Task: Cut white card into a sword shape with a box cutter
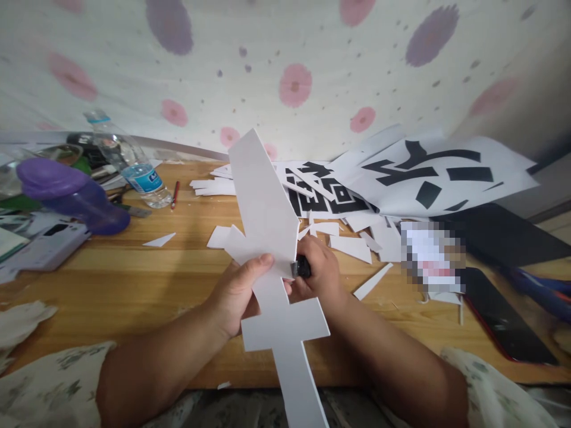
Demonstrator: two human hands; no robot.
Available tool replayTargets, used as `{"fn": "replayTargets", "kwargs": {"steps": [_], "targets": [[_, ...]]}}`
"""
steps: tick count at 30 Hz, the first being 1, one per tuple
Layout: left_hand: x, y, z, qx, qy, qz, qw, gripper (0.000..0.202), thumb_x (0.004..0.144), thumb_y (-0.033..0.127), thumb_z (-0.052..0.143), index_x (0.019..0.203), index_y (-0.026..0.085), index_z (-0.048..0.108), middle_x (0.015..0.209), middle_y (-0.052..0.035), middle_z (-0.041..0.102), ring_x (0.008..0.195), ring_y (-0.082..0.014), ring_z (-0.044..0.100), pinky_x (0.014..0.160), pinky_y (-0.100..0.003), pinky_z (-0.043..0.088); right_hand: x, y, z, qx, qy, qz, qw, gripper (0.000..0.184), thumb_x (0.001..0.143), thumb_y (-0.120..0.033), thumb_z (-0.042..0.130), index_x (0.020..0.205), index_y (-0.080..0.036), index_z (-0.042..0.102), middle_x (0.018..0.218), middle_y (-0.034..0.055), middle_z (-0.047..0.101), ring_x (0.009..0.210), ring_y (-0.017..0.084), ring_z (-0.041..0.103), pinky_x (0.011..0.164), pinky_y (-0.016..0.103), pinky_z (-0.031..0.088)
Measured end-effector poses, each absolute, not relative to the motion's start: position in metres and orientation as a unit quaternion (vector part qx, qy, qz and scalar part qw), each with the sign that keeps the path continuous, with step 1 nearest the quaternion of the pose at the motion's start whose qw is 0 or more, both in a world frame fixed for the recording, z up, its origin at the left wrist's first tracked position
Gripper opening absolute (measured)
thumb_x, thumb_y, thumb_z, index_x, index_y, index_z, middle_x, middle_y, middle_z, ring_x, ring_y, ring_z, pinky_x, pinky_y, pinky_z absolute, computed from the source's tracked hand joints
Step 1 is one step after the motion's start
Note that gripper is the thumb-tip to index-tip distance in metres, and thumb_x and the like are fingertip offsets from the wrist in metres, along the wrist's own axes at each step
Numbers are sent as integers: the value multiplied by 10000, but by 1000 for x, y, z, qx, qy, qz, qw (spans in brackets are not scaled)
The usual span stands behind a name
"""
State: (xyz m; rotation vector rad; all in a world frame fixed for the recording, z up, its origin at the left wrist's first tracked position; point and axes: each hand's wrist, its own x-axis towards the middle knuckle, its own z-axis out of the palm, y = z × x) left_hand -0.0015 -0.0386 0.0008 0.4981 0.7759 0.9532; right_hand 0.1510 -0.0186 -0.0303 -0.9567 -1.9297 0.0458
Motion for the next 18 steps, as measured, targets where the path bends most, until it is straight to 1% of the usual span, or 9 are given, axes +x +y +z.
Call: {"fn": "replayTargets", "kwargs": {"steps": [3, 6, 9, 12, 18], "targets": [[-2, -40, -3, 242, 356, 445, 785, 399, 523, 422, 863, 713, 131, 668, 557, -23, 678, 454, -130, 607, 433, -208, 481, 152, -18, -27, -395, -781, 7, 483, 221, 606, -130, 462, 793, -243, 432, 672, 5, 547, 605, 190, 507, 540, 294, 378], [-3, -41, -6, 255, 362, 432, 786, 435, 510, 456, 869, 736, 139, 674, 540, -20, 676, 437, -137, 611, 391, -198, 465, 152, -16, -26, -405, -774, -2, 488, 218, 618, -108, 458, 784, -243, 418, 667, 0, 535, 607, 183, 496, 547, 285, 373], [-3, -43, -5, 264, 377, 418, 783, 457, 489, 477, 879, 716, 145, 661, 505, -18, 664, 413, -132, 599, 361, -179, 439, 154, -15, -26, -419, -762, 0, 494, 205, 636, -97, 467, 766, -243, 407, 653, -10, 510, 607, 176, 478, 548, 275, 357], [-2, -46, -4, 266, 382, 406, 786, 457, 487, 483, 880, 696, 151, 646, 497, -16, 665, 408, -129, 599, 359, -174, 442, 156, -13, -26, -437, -750, 11, 497, 196, 638, -97, 468, 744, -243, 390, 644, -20, 492, 592, 165, 456, 548, 268, 338], [-2, -46, -3, 270, 394, 381, 792, 477, 462, 492, 881, 707, 153, 651, 483, -15, 663, 411, -147, 612, 364, -191, 461, 160, -12, -25, -467, -729, 32, 500, 176, 639, -110, 465, 743, -240, 407, 660, -15, 514, 592, 160, 449, 562, 272, 334]]}}
